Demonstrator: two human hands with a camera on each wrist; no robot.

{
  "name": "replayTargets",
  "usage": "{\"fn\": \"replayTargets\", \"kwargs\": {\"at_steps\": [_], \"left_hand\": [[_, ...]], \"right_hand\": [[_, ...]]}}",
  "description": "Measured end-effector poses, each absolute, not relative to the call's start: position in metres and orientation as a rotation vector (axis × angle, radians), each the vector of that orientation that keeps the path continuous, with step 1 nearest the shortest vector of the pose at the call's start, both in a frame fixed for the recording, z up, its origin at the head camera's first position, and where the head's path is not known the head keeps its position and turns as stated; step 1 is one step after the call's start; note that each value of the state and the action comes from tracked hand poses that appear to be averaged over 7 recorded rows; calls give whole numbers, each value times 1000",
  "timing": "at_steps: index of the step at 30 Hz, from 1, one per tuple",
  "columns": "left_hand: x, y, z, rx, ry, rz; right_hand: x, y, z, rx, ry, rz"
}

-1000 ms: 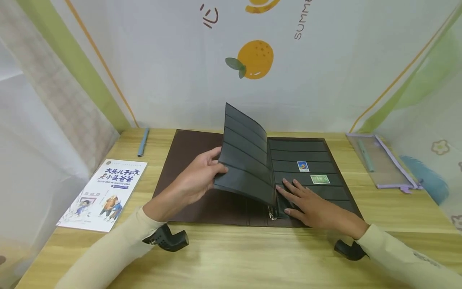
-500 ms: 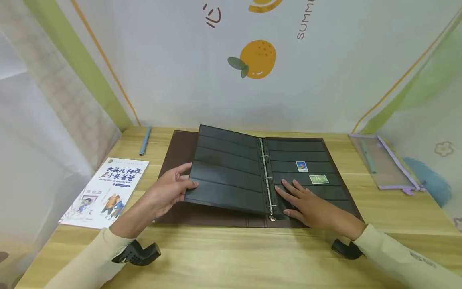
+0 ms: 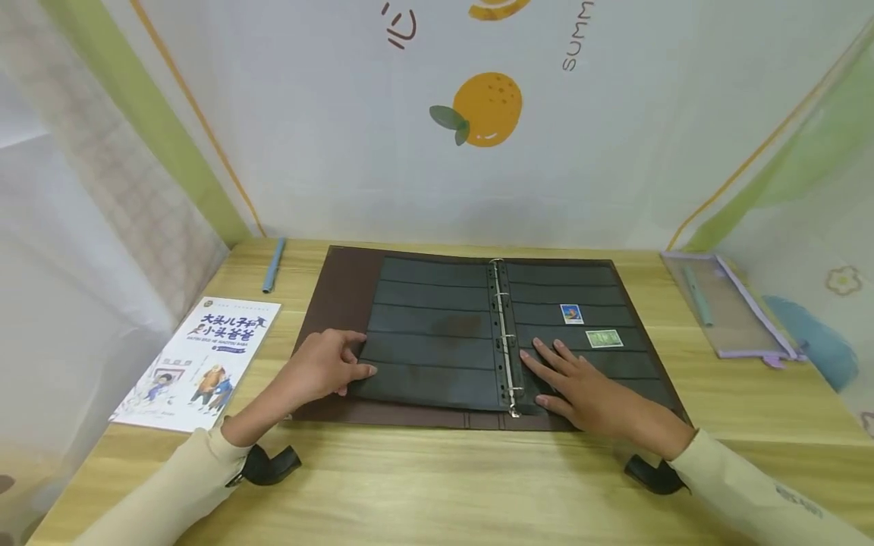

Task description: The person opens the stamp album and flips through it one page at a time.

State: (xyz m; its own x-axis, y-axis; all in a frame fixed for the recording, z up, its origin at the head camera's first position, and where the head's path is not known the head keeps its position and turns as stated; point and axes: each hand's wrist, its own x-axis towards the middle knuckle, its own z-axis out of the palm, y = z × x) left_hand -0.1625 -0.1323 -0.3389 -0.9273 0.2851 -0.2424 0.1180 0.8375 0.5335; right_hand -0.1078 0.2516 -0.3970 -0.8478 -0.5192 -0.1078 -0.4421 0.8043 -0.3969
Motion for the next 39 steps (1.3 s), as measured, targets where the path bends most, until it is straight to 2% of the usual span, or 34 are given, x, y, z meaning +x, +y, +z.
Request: {"fn": "replayTargets", "kwargs": {"at_steps": [5,9,14,16,23,26,32,39], "left_hand": [[-156,-117,-333,427,2855,331],[-151,-98,-339,645,3068,29],[-158,-83,-352,1048,3047,-39],[-163,-80,-355,1127,2892,25],[-164,-79,-364,1029,2611,71],[-163,-79,-367,1003,2587,47],[-165,-76,-370,994,2560,30],[-166,-74,-371,991,2554,11]], "right_hand": [[-110,248,-395,-808,2820,-507],[-112,247,-392,-852,2853,-476],[-126,253,-387,-839,2893,-501],[-139,261,-383,-763,2924,-514],[-205,318,-370,-372,2931,-583],[-222,335,-374,-246,2870,-614],[-227,346,-385,-96,2859,-692],[-230,347,-382,193,2810,-1012]]}}
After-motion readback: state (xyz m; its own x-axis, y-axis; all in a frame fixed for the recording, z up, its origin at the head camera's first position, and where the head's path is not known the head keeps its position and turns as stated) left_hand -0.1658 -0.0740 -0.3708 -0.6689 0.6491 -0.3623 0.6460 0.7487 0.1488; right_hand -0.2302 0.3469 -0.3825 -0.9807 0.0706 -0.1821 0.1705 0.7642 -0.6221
